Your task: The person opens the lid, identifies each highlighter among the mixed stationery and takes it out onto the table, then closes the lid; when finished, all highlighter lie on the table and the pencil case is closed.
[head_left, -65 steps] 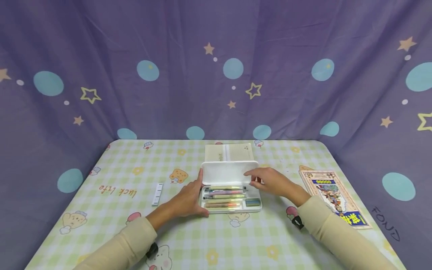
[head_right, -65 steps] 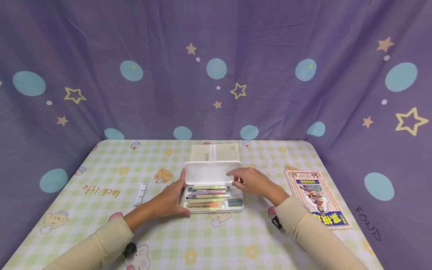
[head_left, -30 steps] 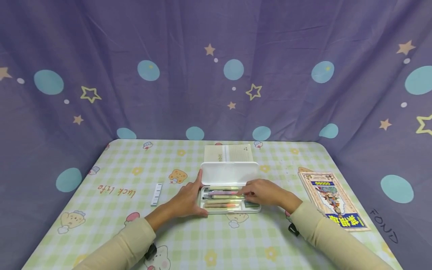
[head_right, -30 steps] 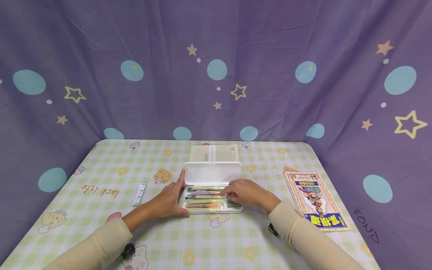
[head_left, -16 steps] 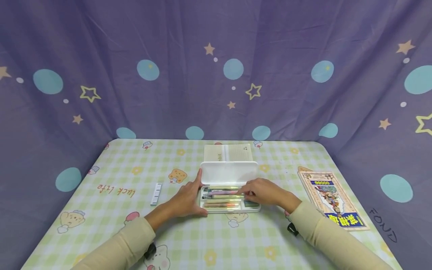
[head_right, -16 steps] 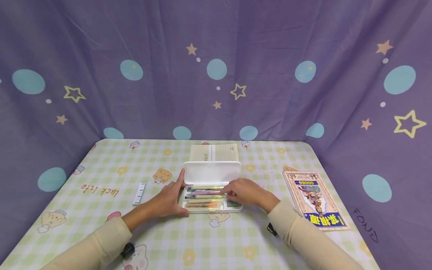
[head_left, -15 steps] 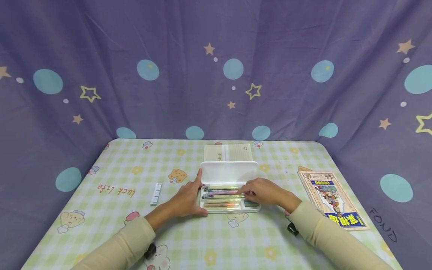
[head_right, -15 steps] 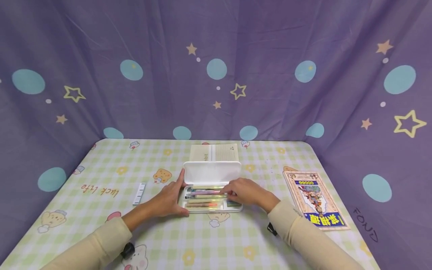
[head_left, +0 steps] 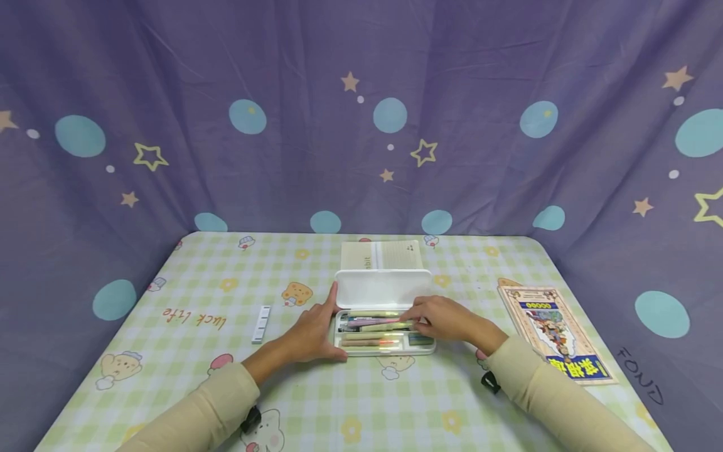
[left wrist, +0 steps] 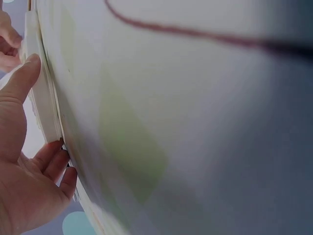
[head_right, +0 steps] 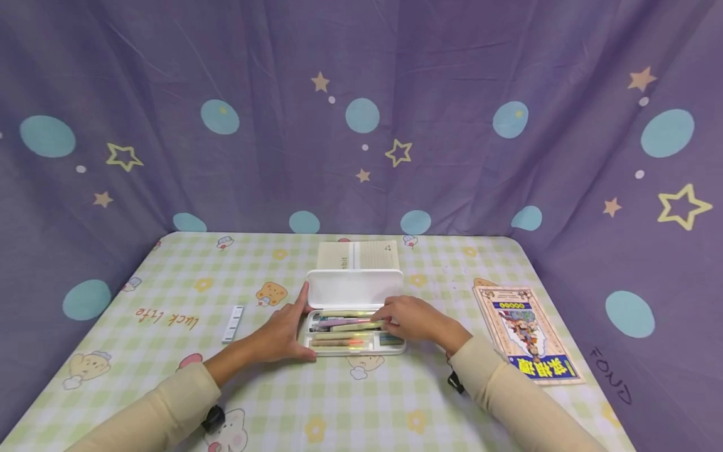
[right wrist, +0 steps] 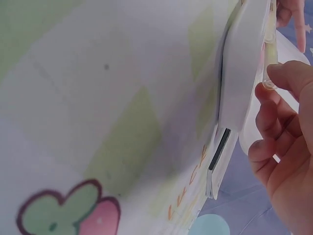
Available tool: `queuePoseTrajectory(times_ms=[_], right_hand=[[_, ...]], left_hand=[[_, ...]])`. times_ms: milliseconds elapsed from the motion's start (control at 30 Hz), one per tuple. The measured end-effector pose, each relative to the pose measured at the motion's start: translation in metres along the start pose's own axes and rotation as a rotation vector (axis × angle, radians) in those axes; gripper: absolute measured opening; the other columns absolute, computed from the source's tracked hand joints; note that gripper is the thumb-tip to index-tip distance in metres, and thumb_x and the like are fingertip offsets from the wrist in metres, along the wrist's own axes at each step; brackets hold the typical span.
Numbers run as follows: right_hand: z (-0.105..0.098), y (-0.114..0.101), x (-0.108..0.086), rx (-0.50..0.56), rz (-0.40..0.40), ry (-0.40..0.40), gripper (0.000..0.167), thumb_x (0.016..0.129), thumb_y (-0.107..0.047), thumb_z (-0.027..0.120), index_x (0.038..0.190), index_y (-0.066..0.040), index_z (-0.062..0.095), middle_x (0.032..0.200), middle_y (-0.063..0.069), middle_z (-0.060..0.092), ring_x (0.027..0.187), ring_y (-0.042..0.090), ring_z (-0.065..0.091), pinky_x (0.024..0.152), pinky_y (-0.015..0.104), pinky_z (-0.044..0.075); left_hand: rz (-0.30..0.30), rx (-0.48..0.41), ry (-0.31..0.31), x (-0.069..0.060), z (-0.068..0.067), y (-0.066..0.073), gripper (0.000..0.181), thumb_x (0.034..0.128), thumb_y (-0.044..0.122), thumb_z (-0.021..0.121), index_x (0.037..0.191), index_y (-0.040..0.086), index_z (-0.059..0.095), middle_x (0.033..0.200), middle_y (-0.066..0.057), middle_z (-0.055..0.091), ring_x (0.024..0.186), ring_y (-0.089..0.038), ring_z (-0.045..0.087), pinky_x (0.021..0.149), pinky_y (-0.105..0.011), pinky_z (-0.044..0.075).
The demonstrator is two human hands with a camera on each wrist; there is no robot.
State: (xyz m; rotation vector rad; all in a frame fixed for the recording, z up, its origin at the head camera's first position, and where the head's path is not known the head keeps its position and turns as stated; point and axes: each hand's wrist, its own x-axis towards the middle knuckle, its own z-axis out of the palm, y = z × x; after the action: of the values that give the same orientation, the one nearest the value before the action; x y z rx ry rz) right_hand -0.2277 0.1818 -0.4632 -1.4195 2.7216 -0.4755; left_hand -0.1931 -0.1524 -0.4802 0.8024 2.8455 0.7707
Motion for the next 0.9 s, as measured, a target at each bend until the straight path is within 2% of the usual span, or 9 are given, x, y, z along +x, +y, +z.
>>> queuePoseTrajectory(times_ms=[267,400,633,900], right_hand=[[0.0,0.007,-0.004,0.042,0.012,0.001,0.027,0.096,-0.009,0.065,0.12,-0.015,0.076,0.084,-0.008,0.061,0.066,-0.002,0.04,0.065,0.019,0.041],[-0.001,0.008,-0.006,0.02,0.009,-0.003,0.026,0.095,-0.008,0.065,0.118,-0.013,0.077,0.084,-0.007,0.061,0.066,-0.002,0.039,0.065,0.019,0.041],[-0.004,0.009,-0.012,0.005,0.039,0.052,0.024,0.093,-0.008,0.067,0.113,-0.015,0.078,0.091,-0.005,0.066,0.069,-0.001,0.043,0.069,0.022,0.045],[-0.004,0.018,-0.024,0.062,0.051,0.095,0.023,0.096,-0.006,0.066,0.115,-0.013,0.077,0.09,-0.004,0.067,0.065,-0.004,0.041,0.064,0.02,0.043]], left_hand=[[-0.006,-0.005,-0.015,0.002,0.001,-0.003,0.153,0.0625,0.053,0.094,0.161,-0.001,-0.01,0.134,-0.008,0.063,0.113,-0.027,0.059,0.097,-0.053,0.046],[-0.009,-0.012,-0.016,0.0,0.002,-0.004,0.153,0.0631,0.053,0.094,0.161,-0.001,-0.01,0.134,-0.008,0.063,0.114,-0.028,0.059,0.097,-0.052,0.046],[0.007,-0.015,-0.008,0.001,0.001,-0.004,0.153,0.0627,0.054,0.094,0.161,-0.002,-0.01,0.132,-0.008,0.063,0.112,-0.028,0.059,0.096,-0.053,0.046],[0.026,0.0,-0.003,0.0,0.002,-0.006,0.153,0.0624,0.054,0.094,0.161,-0.003,-0.009,0.132,-0.008,0.064,0.112,-0.028,0.06,0.096,-0.053,0.047]])
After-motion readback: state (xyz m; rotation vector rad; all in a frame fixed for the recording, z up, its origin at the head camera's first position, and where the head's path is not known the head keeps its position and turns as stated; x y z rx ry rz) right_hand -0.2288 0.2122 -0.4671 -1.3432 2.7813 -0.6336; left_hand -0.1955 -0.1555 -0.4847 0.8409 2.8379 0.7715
